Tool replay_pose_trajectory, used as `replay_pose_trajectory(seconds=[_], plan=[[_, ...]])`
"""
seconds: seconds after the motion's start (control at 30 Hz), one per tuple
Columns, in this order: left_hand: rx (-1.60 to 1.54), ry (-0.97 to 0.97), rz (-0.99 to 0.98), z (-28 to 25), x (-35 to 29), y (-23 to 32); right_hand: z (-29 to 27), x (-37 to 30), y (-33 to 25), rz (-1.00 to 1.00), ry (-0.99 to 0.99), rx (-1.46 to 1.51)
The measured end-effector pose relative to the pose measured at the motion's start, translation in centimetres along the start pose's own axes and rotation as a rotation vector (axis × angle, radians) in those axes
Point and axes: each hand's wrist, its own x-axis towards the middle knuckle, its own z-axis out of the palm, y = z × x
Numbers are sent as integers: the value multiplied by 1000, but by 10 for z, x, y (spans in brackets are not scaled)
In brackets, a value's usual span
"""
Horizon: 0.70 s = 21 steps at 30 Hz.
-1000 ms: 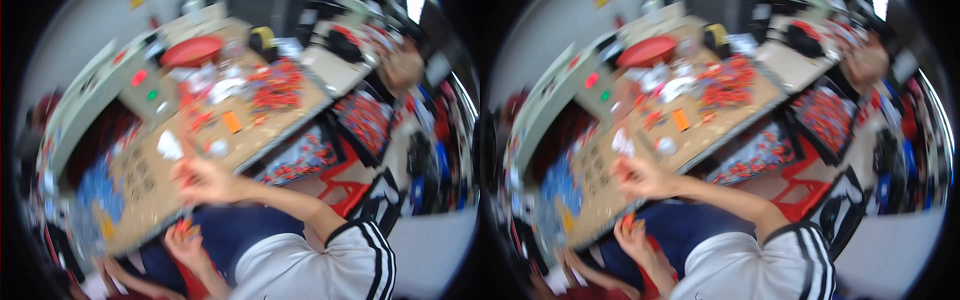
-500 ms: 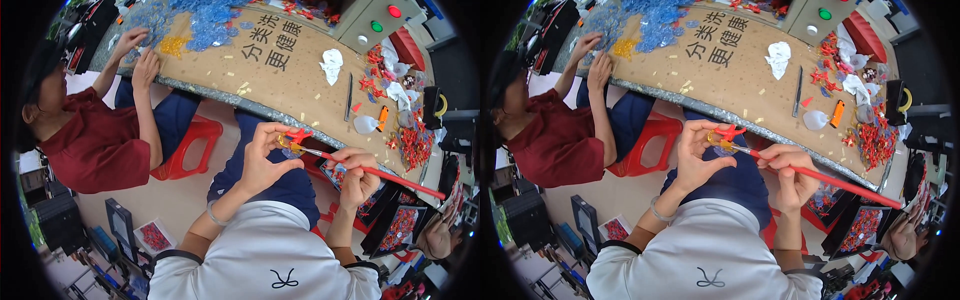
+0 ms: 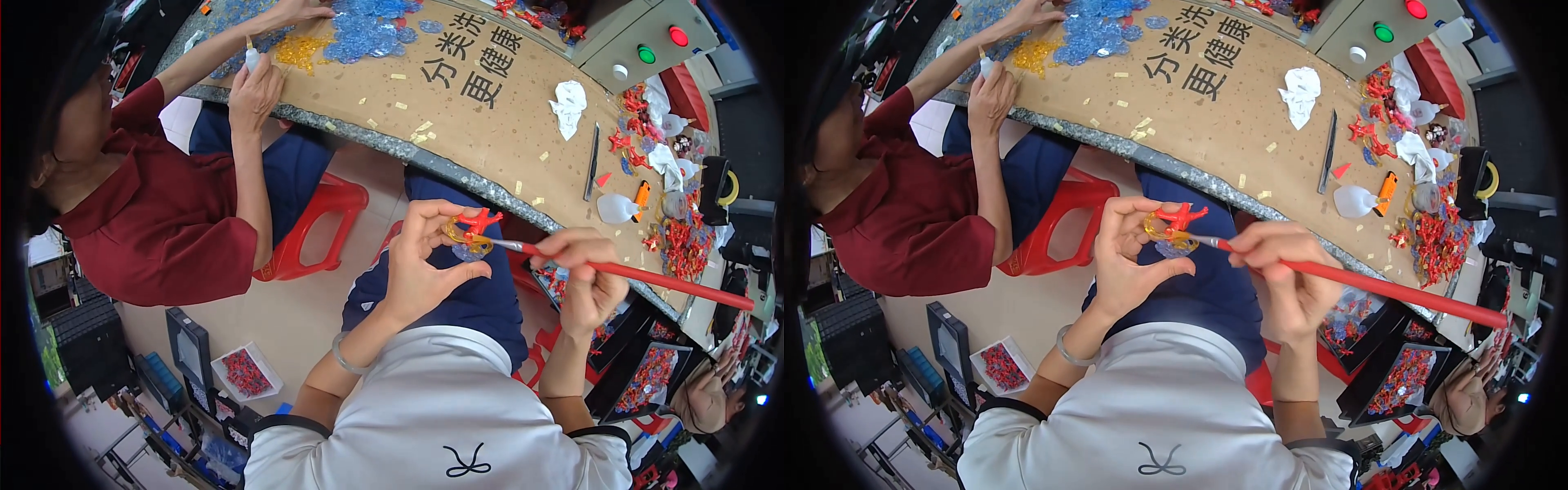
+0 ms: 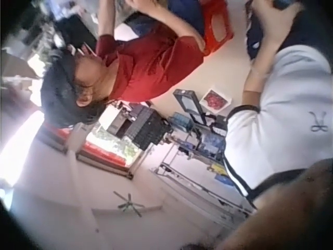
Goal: The person assembles toy figurines by applying glue from a bottle and with a paintbrush, then attaching pieces together by hand.
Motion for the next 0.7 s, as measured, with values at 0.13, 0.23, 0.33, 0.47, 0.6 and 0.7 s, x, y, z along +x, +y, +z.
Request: replay_pose_trajectory(seconds=[0.13,0.23,0.33,0.47,0.6,0.7], plan=[[-162,23,-37,2,1,-1,-12,3,4,20,138,-197],[-279,-4,-62,4,3,-1,-14,6,8,-38,153,-256],[-207,-67,-88,9,1,2,-1,3,16,293,86,-72],[81,-128,-35,20,1,14,10,-8,30,514,134,272],[-241,-57,-217,31,-5,16,4,-10,39,538,169,425],[-290,-71,-337,29,-4,15,2,-13,41,575,132,393]])
